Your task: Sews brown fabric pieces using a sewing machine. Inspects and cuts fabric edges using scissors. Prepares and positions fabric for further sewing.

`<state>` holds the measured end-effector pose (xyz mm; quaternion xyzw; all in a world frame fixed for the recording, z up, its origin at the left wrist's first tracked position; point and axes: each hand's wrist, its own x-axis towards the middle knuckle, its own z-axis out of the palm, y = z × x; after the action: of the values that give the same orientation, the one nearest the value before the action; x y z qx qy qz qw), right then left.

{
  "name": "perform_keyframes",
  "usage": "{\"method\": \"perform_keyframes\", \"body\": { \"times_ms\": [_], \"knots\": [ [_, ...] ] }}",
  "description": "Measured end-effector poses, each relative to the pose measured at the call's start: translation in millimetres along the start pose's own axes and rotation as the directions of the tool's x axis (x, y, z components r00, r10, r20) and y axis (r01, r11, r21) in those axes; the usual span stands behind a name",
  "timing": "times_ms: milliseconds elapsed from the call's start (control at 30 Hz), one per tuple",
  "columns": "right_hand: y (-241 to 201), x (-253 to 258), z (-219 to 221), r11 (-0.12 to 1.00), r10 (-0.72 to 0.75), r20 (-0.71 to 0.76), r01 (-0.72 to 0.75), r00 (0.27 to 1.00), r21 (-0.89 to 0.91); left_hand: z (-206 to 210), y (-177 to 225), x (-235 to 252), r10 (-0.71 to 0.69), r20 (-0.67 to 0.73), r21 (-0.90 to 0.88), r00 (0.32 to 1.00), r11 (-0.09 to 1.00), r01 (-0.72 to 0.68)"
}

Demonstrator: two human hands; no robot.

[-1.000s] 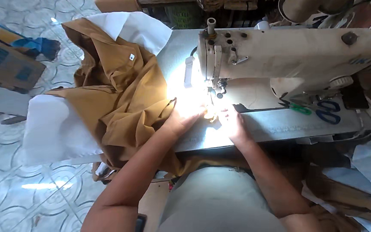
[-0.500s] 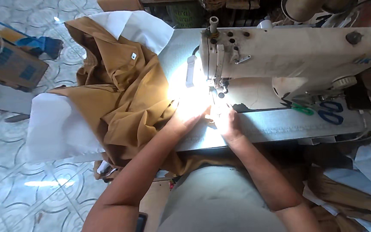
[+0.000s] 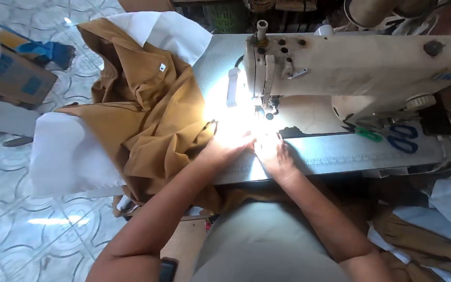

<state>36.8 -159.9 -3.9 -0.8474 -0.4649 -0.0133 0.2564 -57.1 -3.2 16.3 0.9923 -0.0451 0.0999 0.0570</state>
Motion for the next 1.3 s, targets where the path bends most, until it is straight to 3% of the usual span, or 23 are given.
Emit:
{"method": "perform_keyframes", "body": {
  "times_ms": [167, 300, 533, 700, 833, 1033, 1167, 1233, 1300],
  "knots": [
    [4, 2, -2, 0.995, -0.044, -0.025, 0.046, 0.999, 0.085, 1, 0, 0, 0.030, -0.021, 0.044, 0.999, 0.999, -0.029],
    [4, 1, 7, 0.977, -0.204, -0.072, 0.198, 0.976, -0.076, 1, 1, -5, 0.050, -0.031, 0.031, 0.998, 0.998, -0.049],
    [-8, -1, 6, 0.964, -0.124, 0.003, 0.121, 0.992, -0.236, -2, 7, -11, -0.001, -0.022, 0.061, 1.000, 0.998, 0.002],
    [-3, 0, 10, 0.973, -0.134, -0.051, 0.121, 0.990, -0.197, -4, 5, -9, -0.019, 0.007, 0.039, 1.000, 0.999, 0.018],
    [0, 14, 4, 0.993, -0.075, 0.037, 0.078, 0.997, -0.089, -3, -7, 1, -0.033, -0.053, 0.011, 0.998, 0.999, 0.034],
    [2, 27, 0, 0.995, -0.016, 0.129, 0.028, 0.991, -0.097, 1, -21, 18, -0.074, -0.105, -0.019, 0.992, 0.997, 0.073],
    [16, 27, 4, 0.988, -0.151, 0.023, 0.152, 0.988, -0.034, 4, -25, 18, -0.029, -0.099, -0.018, 0.995, 0.999, 0.028],
    [23, 19, 5, 0.988, -0.102, -0.091, 0.112, 0.991, 0.111, 10, -27, 16, -0.011, -0.152, -0.034, 0.988, 0.999, 0.006],
    [27, 14, 7, 0.979, 0.019, -0.186, 0.019, 0.982, 0.203, 21, -32, 11, -0.088, -0.208, -0.135, 0.974, 0.989, 0.060]
  ]
}}
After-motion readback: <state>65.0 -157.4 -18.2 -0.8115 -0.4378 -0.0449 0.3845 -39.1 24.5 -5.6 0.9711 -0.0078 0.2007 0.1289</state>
